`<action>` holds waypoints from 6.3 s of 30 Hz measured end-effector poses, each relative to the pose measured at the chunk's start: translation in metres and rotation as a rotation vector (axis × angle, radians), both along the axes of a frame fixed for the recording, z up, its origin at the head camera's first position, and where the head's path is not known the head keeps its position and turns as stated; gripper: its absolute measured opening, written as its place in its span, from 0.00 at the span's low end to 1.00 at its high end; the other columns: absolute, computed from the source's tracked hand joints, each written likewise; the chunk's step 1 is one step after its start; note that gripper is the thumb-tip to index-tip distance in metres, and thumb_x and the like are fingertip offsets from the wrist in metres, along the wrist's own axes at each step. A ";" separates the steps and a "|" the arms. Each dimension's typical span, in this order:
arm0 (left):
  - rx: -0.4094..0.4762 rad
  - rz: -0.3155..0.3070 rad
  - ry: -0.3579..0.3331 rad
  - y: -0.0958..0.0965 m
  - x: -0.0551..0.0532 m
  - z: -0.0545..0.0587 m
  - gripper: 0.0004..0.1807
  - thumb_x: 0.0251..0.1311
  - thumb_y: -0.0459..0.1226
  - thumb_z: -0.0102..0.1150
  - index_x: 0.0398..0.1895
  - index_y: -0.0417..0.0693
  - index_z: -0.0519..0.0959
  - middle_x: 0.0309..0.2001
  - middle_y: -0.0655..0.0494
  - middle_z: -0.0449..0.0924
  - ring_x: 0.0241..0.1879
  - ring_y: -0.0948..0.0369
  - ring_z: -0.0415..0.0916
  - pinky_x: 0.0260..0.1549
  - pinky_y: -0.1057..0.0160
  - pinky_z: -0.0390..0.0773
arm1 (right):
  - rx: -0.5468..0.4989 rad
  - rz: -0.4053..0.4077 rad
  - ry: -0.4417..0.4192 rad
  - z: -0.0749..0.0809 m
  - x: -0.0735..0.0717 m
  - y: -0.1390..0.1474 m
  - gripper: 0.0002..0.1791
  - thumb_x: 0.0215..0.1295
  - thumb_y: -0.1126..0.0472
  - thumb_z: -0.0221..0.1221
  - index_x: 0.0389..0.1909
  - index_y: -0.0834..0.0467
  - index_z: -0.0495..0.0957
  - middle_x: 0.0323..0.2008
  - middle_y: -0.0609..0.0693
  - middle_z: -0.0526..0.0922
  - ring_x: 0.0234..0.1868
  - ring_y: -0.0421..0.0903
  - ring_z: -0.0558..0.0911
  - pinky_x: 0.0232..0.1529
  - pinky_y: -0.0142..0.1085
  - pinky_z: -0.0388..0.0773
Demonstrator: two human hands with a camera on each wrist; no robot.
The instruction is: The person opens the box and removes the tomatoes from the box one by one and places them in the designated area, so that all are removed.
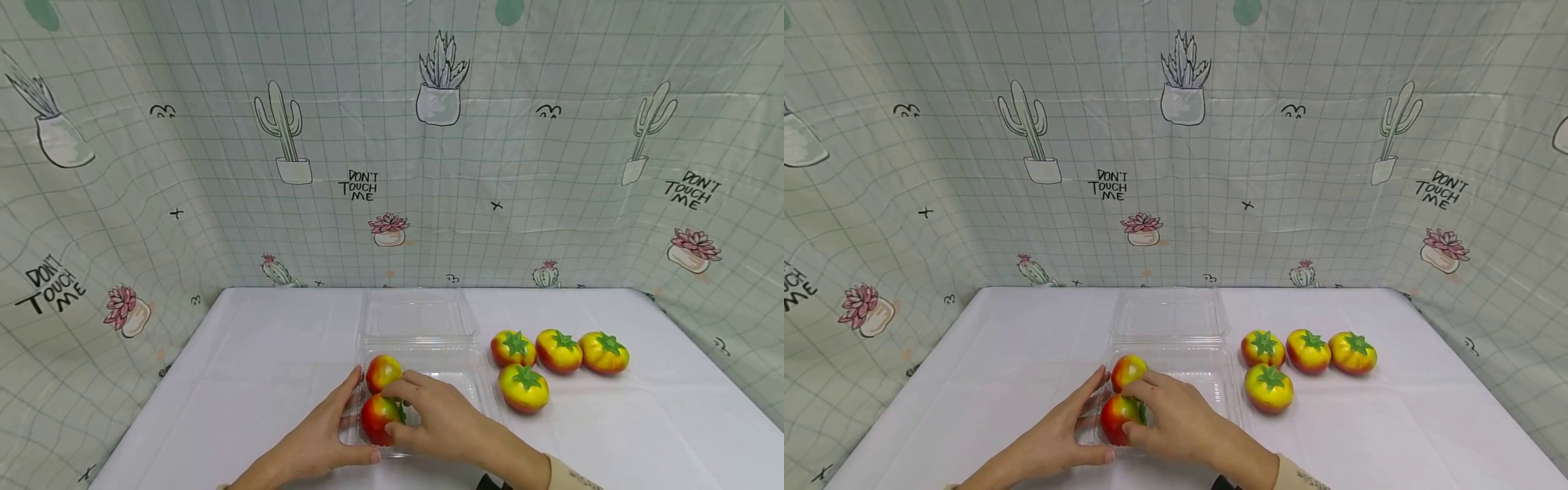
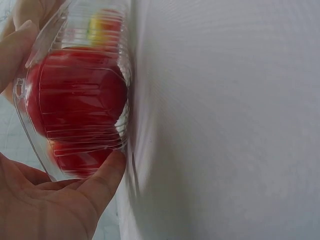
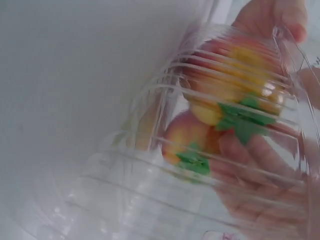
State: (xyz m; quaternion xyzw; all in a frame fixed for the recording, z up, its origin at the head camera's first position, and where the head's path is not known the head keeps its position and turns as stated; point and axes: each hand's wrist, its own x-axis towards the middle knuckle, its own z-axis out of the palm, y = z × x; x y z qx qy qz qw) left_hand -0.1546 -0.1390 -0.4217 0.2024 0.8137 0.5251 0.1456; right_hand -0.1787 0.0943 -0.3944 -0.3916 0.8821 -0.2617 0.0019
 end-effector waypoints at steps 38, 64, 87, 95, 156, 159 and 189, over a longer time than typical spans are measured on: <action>0.017 -0.016 -0.012 -0.001 0.000 0.000 0.60 0.52 0.47 0.70 0.76 0.45 0.37 0.76 0.45 0.38 0.68 0.45 0.57 0.57 0.62 0.72 | 0.006 0.027 -0.077 -0.001 -0.002 0.000 0.22 0.59 0.43 0.62 0.55 0.40 0.73 0.58 0.41 0.71 0.49 0.39 0.75 0.50 0.38 0.79; 0.002 -0.011 -0.014 -0.001 0.000 0.001 0.61 0.51 0.48 0.70 0.76 0.45 0.37 0.76 0.45 0.38 0.69 0.45 0.55 0.57 0.61 0.72 | -0.124 -0.001 -0.265 -0.003 -0.002 -0.001 0.23 0.57 0.46 0.64 0.53 0.44 0.72 0.47 0.42 0.70 0.43 0.37 0.74 0.38 0.27 0.79; -0.005 -0.002 -0.012 0.000 0.001 0.001 0.61 0.50 0.47 0.72 0.76 0.46 0.37 0.75 0.43 0.40 0.67 0.44 0.60 0.55 0.59 0.74 | 0.000 -0.022 -0.146 0.003 -0.005 0.007 0.26 0.55 0.44 0.62 0.55 0.45 0.73 0.47 0.40 0.73 0.41 0.37 0.74 0.42 0.31 0.77; 0.008 0.000 -0.020 0.001 0.001 0.001 0.61 0.49 0.46 0.72 0.76 0.47 0.37 0.75 0.44 0.40 0.66 0.44 0.61 0.56 0.59 0.73 | 0.024 -0.052 -0.139 0.009 -0.005 0.012 0.28 0.55 0.43 0.63 0.58 0.44 0.72 0.52 0.38 0.75 0.47 0.38 0.74 0.52 0.40 0.77; -0.056 0.030 -0.021 0.002 0.000 0.001 0.63 0.48 0.50 0.72 0.76 0.45 0.38 0.74 0.39 0.42 0.67 0.44 0.60 0.55 0.59 0.73 | -0.124 -0.392 0.128 0.037 -0.008 0.132 0.26 0.57 0.50 0.67 0.56 0.45 0.71 0.51 0.39 0.75 0.47 0.40 0.75 0.47 0.44 0.79; -0.055 0.029 -0.021 0.002 0.000 0.001 0.62 0.48 0.50 0.72 0.76 0.45 0.38 0.74 0.39 0.42 0.66 0.44 0.60 0.55 0.58 0.73 | -0.126 -0.393 0.181 0.036 -0.009 0.139 0.26 0.57 0.51 0.67 0.56 0.48 0.72 0.52 0.43 0.75 0.49 0.42 0.75 0.46 0.44 0.79; -0.052 0.039 -0.049 0.003 0.000 0.003 0.62 0.48 0.50 0.72 0.76 0.46 0.38 0.74 0.40 0.42 0.66 0.44 0.61 0.56 0.57 0.73 | -0.051 -0.449 0.209 0.021 -0.016 0.187 0.29 0.52 0.57 0.70 0.56 0.55 0.74 0.53 0.51 0.74 0.56 0.57 0.71 0.51 0.62 0.72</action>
